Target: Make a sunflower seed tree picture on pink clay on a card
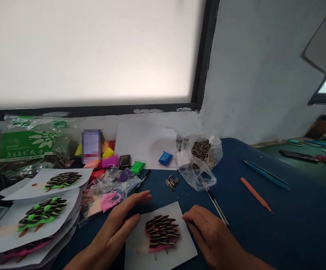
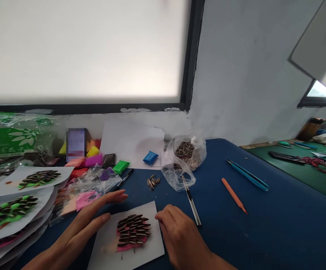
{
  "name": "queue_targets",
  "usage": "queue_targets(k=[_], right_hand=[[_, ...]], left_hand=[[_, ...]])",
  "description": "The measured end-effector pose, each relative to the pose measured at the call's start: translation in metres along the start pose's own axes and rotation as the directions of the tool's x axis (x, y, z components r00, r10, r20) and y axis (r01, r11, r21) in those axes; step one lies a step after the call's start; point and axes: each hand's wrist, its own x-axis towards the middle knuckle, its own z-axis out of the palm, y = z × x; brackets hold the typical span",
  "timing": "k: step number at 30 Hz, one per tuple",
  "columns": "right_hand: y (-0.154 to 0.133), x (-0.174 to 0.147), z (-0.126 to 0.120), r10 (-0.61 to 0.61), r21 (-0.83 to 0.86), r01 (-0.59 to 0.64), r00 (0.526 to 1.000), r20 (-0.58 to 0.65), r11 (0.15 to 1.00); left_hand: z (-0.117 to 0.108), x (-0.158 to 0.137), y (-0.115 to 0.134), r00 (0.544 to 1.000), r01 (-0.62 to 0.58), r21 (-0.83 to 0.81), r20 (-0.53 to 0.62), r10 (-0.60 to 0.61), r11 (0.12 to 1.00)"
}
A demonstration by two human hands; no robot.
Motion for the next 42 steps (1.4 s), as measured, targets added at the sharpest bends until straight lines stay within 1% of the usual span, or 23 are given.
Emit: queue_targets(k=[7, 13, 15, 18, 19, 23, 24, 26, 28, 30, 32, 34, 36, 37, 38, 39, 40, 42], right_hand=[[0.001, -0.001, 0.001, -0.025, -0.018, 0.025, 1.000, 0.011, 1.000], [-0.001, -0.001, 0.000, -0.006, -0.023, 0.007, 0.999, 0.046, 1.000], [-0.001, -0.002, 0.001, 0.003, -0.018, -0.002, 0.999, 0.052, 1.000], [0.001, -0.002, 0.002, 0.002, -0.019, -0.001, 0.999, 0.054, 1.000], [0.002, -0.002, 0.003, -0.004, -0.023, 0.005, 0.998, 0.055, 1.000], [0.004, -0.002, 0.005, -0.024, -0.052, 0.027, 0.998, 0.051, 0.998], [0.004, -0.002, 0.005, -0.025, -0.057, 0.028, 0.998, 0.052, 0.998], [0.003, -0.003, 0.005, -0.018, -0.067, 0.022, 0.998, 0.066, 0.997], [0.003, -0.003, 0.005, -0.012, -0.083, 0.019, 0.997, 0.079, 0.996], [0.004, -0.003, 0.004, -0.006, -0.101, 0.014, 0.996, 0.088, 0.995], [0.005, -0.004, 0.004, -0.005, -0.112, 0.015, 0.996, 0.086, 0.994], [0.008, -0.005, 0.005, -0.006, -0.115, 0.015, 0.997, 0.079, 0.993], [0.011, -0.006, 0.006, -0.009, -0.115, 0.017, 0.997, 0.072, 0.993], [0.013, -0.006, 0.006, -0.012, -0.115, 0.020, 0.997, 0.071, 0.993], [0.015, -0.006, 0.006, -0.014, -0.116, 0.022, 0.998, 0.068, 0.993], [0.016, -0.006, 0.006, -0.018, -0.117, 0.025, 0.998, 0.065, 0.993], [0.017, -0.006, 0.006, -0.024, -0.118, 0.031, 0.998, 0.063, 0.993], [0.017, -0.005, 0.006, -0.030, -0.121, 0.036, 0.998, 0.055, 0.992]], left_hand=[[0.004, 0.006, 0.003, 0.999, -0.019, -0.025, -0.051, 0.018, 0.999], [-0.003, 0.011, 0.007, 0.998, -0.058, 0.148, 0.042, 0.053, 0.987], [-0.007, 0.008, 0.009, 0.998, -0.059, 0.181, 0.028, 0.055, 0.982], [-0.013, -0.002, 0.014, 0.998, -0.047, 0.210, -0.029, 0.054, 0.977], [-0.014, -0.007, 0.015, 0.998, -0.045, 0.223, -0.025, 0.052, 0.974], [-0.010, -0.024, 0.019, 0.991, -0.033, 0.295, 0.136, -0.008, 0.955], [-0.007, -0.026, 0.019, 0.986, -0.029, 0.310, 0.163, -0.023, 0.950], [-0.002, -0.030, 0.018, 0.984, -0.026, 0.324, 0.174, -0.032, 0.946], [0.002, -0.031, 0.018, 0.988, -0.046, 0.311, 0.152, -0.002, 0.949], [0.004, -0.033, 0.020, 0.989, -0.096, 0.290, 0.134, 0.058, 0.952], [0.004, -0.033, 0.023, 0.984, -0.153, 0.284, 0.135, 0.119, 0.946], [0.004, -0.031, 0.023, 0.980, -0.177, 0.298, 0.143, 0.140, 0.938], [0.007, -0.025, 0.016, 0.977, -0.183, 0.308, 0.161, 0.138, 0.934], [0.009, -0.022, 0.009, 0.976, -0.163, 0.314, 0.188, 0.107, 0.935], [0.012, -0.018, 0.002, 0.969, -0.174, 0.311, 0.221, 0.107, 0.934], [0.015, -0.015, -0.007, 0.969, -0.160, 0.315, 0.232, 0.087, 0.935], [0.019, -0.012, -0.015, 0.971, -0.141, 0.324, 0.230, 0.066, 0.935], [0.024, -0.011, -0.028, 0.971, -0.157, 0.330, 0.222, 0.085, 0.931]])
